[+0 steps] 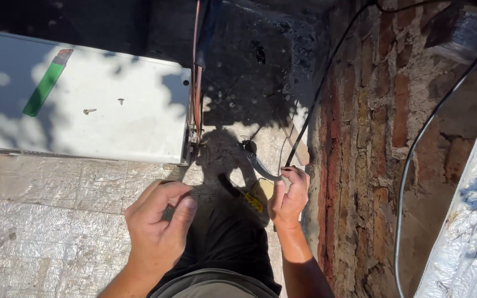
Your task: Stripping the outer and inner insulation from an electrical cable using a utility knife and pliers to prepare it for connection.
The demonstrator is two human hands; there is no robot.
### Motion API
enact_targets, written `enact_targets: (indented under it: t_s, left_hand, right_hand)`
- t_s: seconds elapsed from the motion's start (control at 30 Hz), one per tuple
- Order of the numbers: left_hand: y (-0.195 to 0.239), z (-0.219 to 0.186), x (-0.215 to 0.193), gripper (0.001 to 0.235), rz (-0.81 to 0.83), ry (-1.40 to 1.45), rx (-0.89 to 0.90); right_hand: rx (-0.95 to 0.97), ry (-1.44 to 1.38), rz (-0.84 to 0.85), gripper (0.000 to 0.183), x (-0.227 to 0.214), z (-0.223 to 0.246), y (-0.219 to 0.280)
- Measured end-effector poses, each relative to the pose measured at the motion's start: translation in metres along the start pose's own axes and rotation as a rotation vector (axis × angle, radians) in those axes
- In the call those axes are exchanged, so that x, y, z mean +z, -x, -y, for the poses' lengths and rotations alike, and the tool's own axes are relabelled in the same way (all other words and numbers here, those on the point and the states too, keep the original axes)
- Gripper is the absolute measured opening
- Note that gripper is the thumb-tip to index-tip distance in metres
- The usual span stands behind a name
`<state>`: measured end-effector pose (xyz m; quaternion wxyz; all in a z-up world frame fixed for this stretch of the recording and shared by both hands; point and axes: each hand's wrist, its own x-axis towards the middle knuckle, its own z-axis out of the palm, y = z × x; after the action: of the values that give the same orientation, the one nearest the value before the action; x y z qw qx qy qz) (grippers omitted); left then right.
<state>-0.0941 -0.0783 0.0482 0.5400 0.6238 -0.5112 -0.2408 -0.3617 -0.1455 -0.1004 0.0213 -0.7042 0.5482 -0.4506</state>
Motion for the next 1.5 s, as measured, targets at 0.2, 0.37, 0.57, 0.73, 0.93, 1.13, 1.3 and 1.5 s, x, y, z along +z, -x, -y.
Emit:
enact_targets:
  t_s: [0.2,0.37,0.57,0.73,0.93,1.13,1.3,1.5]
  left_hand:
    - [0.015,-0.013,0.095,0.041,0.175,0.481,0.026]
    - [0.024,0.025,0.156,0.032,-0.027,1.055,-0.083]
    - [0.026,0.053,0.153,0.05,-0.186,0.973,-0.356]
    - [0.029,0.061,0.132,0.056,-0.156,0.654,-0.476]
    - [0.043,0.091,0.138,0.047,-0.064,0.322,-0.566]
    - [0.058,0.105,0.124,0.044,0.082,0.295,-0.475]
    - [0.073,0.115,0.132,0.033,0.194,0.252,-0.302]
    - [0.061,0.11,0.106,0.016,0.001,0.191,0.341]
  right_hand:
    - [-0.06,0.057,0.075,0.052,-0.017,-0.004,0.0]
    - [-0.265,0.057,0.147,0.04,-0.014,0.01,-0.008]
    - [-0.278,-0.099,0.281,0.016,-0.01,0.018,-0.014]
    - [0.092,-0.086,0.256,0.017,-0.008,0.028,-0.025]
    - [0.198,-0.149,0.217,0.01,0.012,0.079,-0.057]
    - [-0.294,-0.352,0.34,0.015,0.065,0.161,-0.099]
    - [-0.543,-0.401,0.5,0.005,0.163,0.244,-0.154]
    - [-0.793,-0.086,0.878,0.057,0.271,0.281,-0.197]
